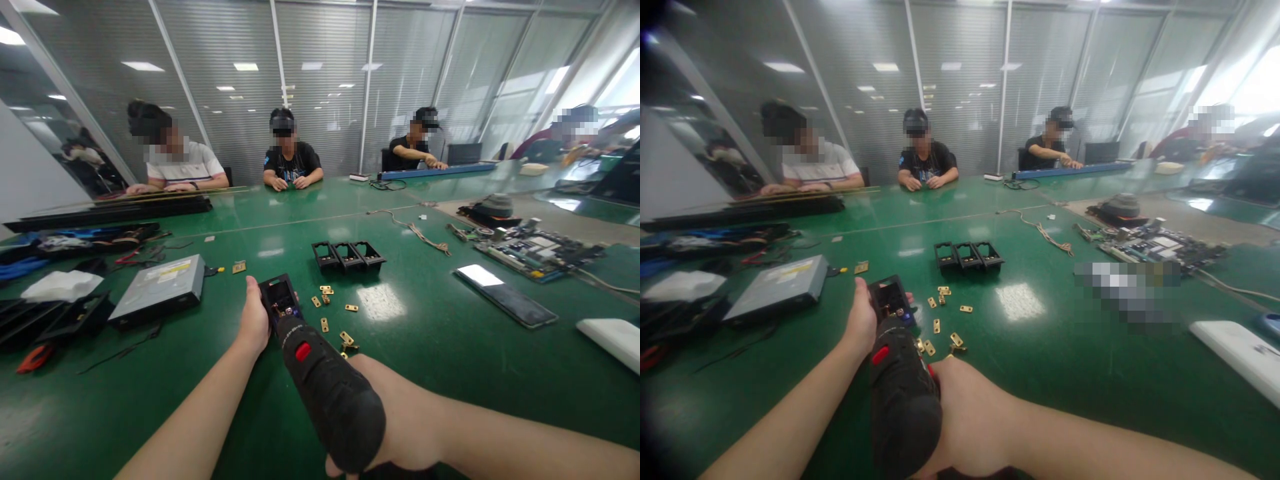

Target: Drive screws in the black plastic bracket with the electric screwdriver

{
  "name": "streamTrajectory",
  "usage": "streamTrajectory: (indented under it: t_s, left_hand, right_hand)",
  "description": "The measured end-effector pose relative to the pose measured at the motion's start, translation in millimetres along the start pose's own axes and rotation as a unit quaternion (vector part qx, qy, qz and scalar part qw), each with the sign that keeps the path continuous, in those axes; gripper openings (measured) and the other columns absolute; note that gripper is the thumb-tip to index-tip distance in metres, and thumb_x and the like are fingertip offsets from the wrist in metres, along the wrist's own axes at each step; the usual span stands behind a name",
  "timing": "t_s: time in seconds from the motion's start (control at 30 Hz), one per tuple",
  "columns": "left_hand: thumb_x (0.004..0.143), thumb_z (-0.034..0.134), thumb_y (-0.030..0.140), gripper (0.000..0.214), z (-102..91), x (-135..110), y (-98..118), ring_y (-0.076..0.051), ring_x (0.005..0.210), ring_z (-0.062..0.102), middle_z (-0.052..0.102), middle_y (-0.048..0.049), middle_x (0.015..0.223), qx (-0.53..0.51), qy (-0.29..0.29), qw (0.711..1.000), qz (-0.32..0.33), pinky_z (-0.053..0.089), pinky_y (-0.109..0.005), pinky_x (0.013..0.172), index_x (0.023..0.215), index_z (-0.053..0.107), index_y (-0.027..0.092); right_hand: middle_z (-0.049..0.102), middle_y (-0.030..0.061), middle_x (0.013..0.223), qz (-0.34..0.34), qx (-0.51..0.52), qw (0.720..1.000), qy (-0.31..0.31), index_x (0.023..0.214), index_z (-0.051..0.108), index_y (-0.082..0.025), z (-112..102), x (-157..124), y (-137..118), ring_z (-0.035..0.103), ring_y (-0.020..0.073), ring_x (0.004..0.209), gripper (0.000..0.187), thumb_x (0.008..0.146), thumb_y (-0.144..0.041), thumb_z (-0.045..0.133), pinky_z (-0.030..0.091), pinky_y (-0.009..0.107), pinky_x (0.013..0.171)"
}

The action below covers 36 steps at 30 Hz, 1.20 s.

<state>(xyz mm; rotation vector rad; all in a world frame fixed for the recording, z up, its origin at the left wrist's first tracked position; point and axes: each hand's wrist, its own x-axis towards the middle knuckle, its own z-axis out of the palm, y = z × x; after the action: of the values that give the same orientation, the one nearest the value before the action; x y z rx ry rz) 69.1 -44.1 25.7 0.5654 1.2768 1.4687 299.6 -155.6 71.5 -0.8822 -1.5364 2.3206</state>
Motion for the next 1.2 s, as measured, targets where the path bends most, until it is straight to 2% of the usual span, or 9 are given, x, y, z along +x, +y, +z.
streamTrajectory:
  t_s: [0.1, 0.33, 0.43, 0.67, 0.77, 1.0, 1.2]
  left_hand:
    - [0.111, 0.032, 0.077, 0.081, -1.7, -0.9, 0.5, -0.033, 0.075, 0.083, 0.084, -0.0177, 0.086, 0.001, -0.020, 1.000, 0.004, 0.066, -0.040, 0.065, 0.114, 0.081, 0.013]
    - [0.110, 0.042, 0.073, 0.071, -7.8, 2.2, -3.0, -0.032, 0.080, 0.084, 0.085, -0.0197, 0.090, 0.023, -0.037, 0.999, 0.016, 0.067, -0.040, 0.069, 0.099, 0.079, 0.014]
    - [0.109, 0.041, 0.074, 0.071, -9.3, 6.0, -6.1, -0.032, 0.080, 0.084, 0.085, -0.0199, 0.091, 0.047, -0.030, 0.998, 0.026, 0.066, -0.039, 0.068, 0.097, 0.080, 0.015]
    - [0.108, 0.042, 0.076, 0.072, -10.8, 10.9, -9.9, -0.033, 0.082, 0.085, 0.086, -0.0186, 0.089, 0.062, -0.026, 0.997, 0.042, 0.067, -0.039, 0.070, 0.096, 0.082, 0.017]
    - [0.108, 0.042, 0.076, 0.072, -10.8, 11.5, -10.1, -0.033, 0.079, 0.085, 0.086, -0.0187, 0.087, 0.063, -0.025, 0.996, 0.052, 0.067, -0.040, 0.068, 0.095, 0.080, 0.016]
    - [0.107, 0.038, 0.080, 0.078, -8.6, 7.7, -7.5, -0.030, 0.077, 0.084, 0.085, -0.0165, 0.085, 0.086, -0.026, 0.995, 0.051, 0.065, -0.036, 0.066, 0.093, 0.080, 0.015]
    - [0.101, 0.042, 0.088, 0.082, -9.8, 8.6, -8.3, -0.032, 0.078, 0.085, 0.085, -0.0154, 0.083, 0.081, -0.038, 0.995, 0.048, 0.067, -0.040, 0.068, 0.094, 0.080, 0.016]
  right_hand:
    - [0.073, 0.0009, 0.072, 0.007, -0.005, 1.000, -0.003, 0.072, 0.071, -0.013, -0.3, -0.8, 0.6, 0.069, 0.0122, 0.062, 0.055, 0.042, -0.032, 0.113, 0.057, 0.019, 0.054]
    - [0.073, -0.0002, 0.068, 0.018, 0.003, 1.000, 0.022, 0.072, 0.069, -0.014, 2.5, 3.0, 2.6, 0.068, 0.0123, 0.060, 0.064, 0.033, -0.037, 0.115, 0.053, 0.017, 0.048]
    - [0.073, 0.0000, 0.066, 0.023, 0.004, 0.999, 0.022, 0.070, 0.068, -0.014, 2.5, 2.9, 0.1, 0.067, 0.0120, 0.058, 0.067, 0.029, -0.037, 0.115, 0.053, 0.017, 0.047]
    - [0.073, 0.0001, 0.066, 0.032, -0.002, 0.999, 0.017, 0.068, 0.072, -0.013, 1.7, 0.7, -2.9, 0.068, 0.0114, 0.058, 0.064, 0.029, -0.038, 0.116, 0.053, 0.016, 0.047]
    - [0.075, 0.0003, 0.069, 0.028, 0.015, 0.999, 0.007, 0.072, 0.073, -0.013, 1.6, 1.7, -1.3, 0.069, 0.0110, 0.058, 0.064, 0.031, -0.036, 0.116, 0.055, 0.017, 0.050]
    - [0.073, 0.0000, 0.069, -0.004, 0.026, 1.000, -0.007, 0.068, 0.069, -0.014, 1.7, -0.4, -1.0, 0.068, 0.0108, 0.060, 0.064, 0.037, -0.045, 0.115, 0.056, 0.018, 0.053]
    - [0.076, 0.0026, 0.072, -0.010, 0.003, 1.000, -0.002, 0.074, 0.076, -0.011, -0.8, -3.2, -1.2, 0.070, 0.0118, 0.062, 0.058, 0.043, -0.040, 0.115, 0.057, 0.017, 0.055]
